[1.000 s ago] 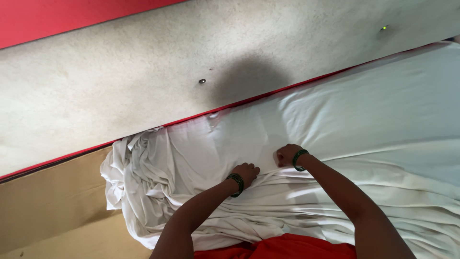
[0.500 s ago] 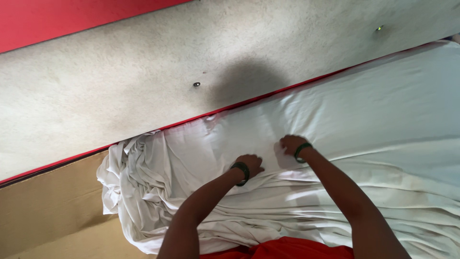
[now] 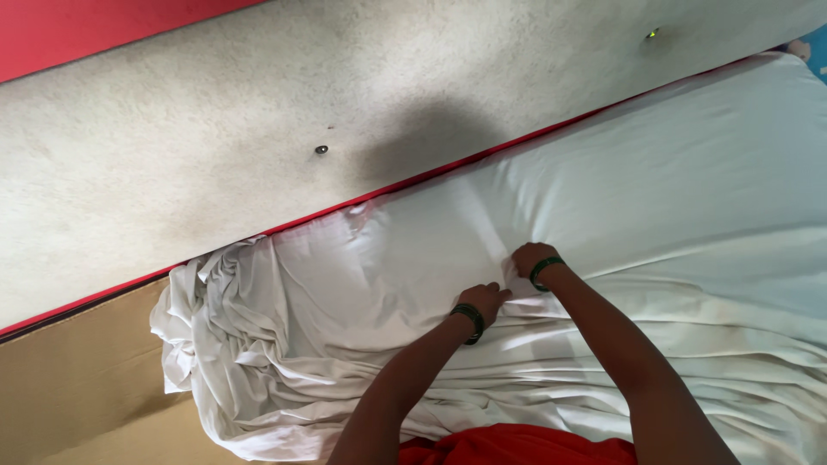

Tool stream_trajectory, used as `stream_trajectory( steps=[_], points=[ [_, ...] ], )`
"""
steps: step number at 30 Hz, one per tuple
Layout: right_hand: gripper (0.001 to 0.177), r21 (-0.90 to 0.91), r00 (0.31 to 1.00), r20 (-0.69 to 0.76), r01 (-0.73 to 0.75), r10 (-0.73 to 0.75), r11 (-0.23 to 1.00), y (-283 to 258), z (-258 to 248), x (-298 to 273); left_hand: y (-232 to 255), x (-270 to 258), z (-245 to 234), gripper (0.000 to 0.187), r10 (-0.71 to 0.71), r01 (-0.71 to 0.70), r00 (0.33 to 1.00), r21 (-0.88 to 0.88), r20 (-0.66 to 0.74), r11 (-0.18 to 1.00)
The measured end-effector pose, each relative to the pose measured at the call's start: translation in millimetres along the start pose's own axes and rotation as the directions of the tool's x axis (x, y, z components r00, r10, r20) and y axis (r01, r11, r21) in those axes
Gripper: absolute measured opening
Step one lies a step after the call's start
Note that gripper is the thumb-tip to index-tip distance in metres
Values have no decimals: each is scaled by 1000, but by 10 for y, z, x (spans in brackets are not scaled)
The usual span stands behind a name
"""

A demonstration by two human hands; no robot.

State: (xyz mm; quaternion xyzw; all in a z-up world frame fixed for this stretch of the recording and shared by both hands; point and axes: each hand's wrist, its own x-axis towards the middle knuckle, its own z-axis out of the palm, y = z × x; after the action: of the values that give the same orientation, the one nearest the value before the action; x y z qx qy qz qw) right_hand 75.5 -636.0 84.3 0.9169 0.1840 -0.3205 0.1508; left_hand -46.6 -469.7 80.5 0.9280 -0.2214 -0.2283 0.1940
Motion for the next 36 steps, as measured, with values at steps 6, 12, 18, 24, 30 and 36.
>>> stream_trajectory(
  steps=[6,12,18,24,30,36],
  points=[
    [27,67,999,44,-18,15,998,-63,-109,-159,-4,-143,-139,35,25,-23,998,-55,50,998],
    [44,328,903,-428,115,39,937,-124,-212,55,-448,-115,-285,41,-34,51,978,73,-208,996],
    [80,198,628,-774,111,86,974,-235,-116,626,-1209,-593,-678,84,-417,447,874,74,-251,892],
    [87,34,858,-501,147,-110,989,-699,-76,367,-1247,-899,-492,81,-400,439,877,103,-266,893],
    [89,-31,803,-365,496,-472,868,-1400,-275,-34,-1203,-908,-542,83,-418,446,877,77,-236,892],
    [82,454,785,-546,-17,293,891,-578,-702,958,-1061,-965,-683,91,-520,531,833,10,-191,847]
  ],
)
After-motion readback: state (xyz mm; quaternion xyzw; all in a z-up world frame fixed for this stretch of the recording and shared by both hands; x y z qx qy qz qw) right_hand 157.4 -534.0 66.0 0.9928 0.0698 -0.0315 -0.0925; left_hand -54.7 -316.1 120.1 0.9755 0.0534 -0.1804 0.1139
